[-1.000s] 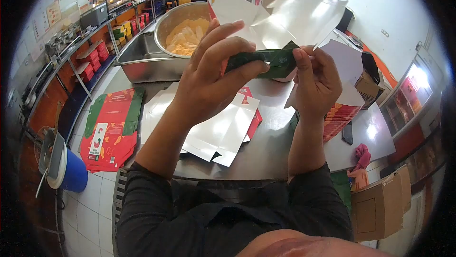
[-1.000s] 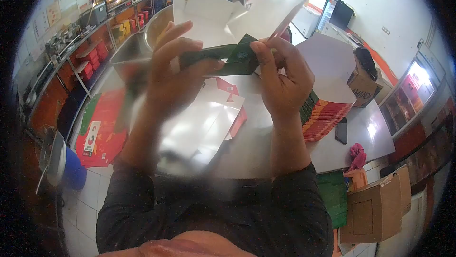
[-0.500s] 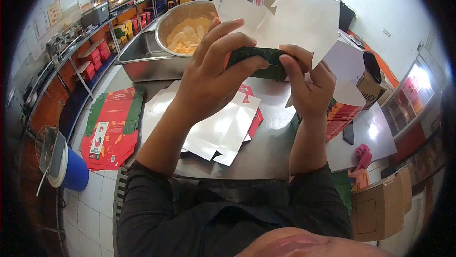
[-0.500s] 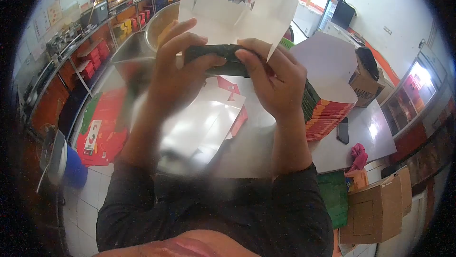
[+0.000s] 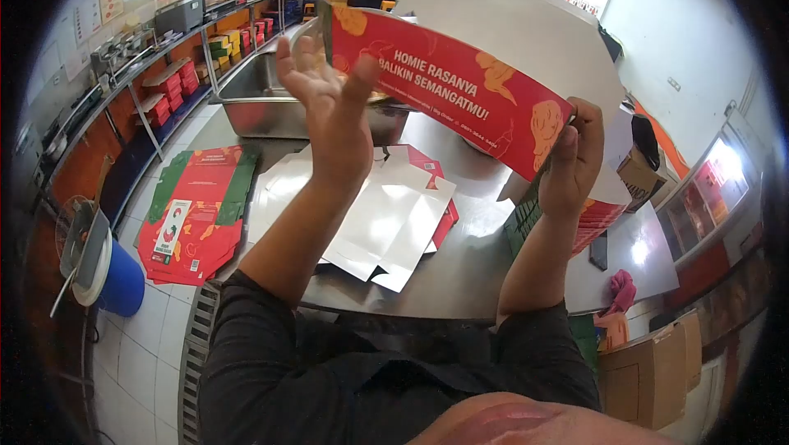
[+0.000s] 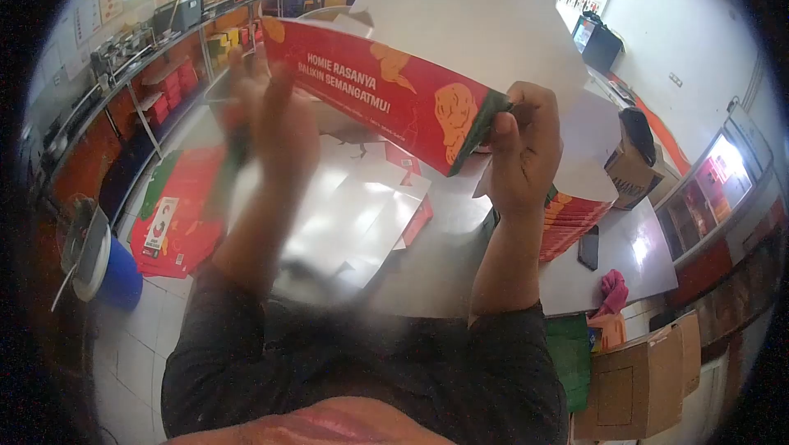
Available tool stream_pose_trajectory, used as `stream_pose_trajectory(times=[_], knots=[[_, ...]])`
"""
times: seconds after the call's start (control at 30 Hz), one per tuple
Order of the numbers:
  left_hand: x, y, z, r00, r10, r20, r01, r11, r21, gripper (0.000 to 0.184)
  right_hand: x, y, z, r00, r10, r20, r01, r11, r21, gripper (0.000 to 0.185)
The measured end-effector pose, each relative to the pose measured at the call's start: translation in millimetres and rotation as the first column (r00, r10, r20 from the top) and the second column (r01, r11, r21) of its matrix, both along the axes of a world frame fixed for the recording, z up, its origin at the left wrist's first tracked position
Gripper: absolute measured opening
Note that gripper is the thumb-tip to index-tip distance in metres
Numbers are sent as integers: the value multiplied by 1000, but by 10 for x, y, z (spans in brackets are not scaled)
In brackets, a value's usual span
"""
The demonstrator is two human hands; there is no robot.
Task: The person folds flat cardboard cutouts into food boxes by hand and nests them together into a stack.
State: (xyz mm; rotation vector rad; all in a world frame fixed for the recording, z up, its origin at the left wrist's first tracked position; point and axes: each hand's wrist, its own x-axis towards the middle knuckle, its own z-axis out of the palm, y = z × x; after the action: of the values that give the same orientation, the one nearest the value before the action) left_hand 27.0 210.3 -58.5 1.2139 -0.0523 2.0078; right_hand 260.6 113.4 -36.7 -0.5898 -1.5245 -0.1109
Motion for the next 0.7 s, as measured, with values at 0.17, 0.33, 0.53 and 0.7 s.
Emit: stream_pose_trajectory(times=[0.17, 0.33, 0.53, 0.7], knots=[[-126, -60, 110, 447, -894, 14, 891, 444, -99, 92, 10, 101, -66, 991, -13, 133, 12, 1000, 9, 45], [-35, -20, 19, 599, -795, 98, 800, 598, -48, 84, -10, 145, -72, 953, -10, 302, 44, 993, -106, 46], [-144, -93, 39, 979, -120, -165, 138, 985, 104, 92, -178, 63, -43, 991, 125, 44, -110, 960, -256, 64], [-76, -136, 68, 753, 625, -207, -442, 713, 545, 99, -43, -146, 51, 988, -80, 133, 94, 991, -97, 70]])
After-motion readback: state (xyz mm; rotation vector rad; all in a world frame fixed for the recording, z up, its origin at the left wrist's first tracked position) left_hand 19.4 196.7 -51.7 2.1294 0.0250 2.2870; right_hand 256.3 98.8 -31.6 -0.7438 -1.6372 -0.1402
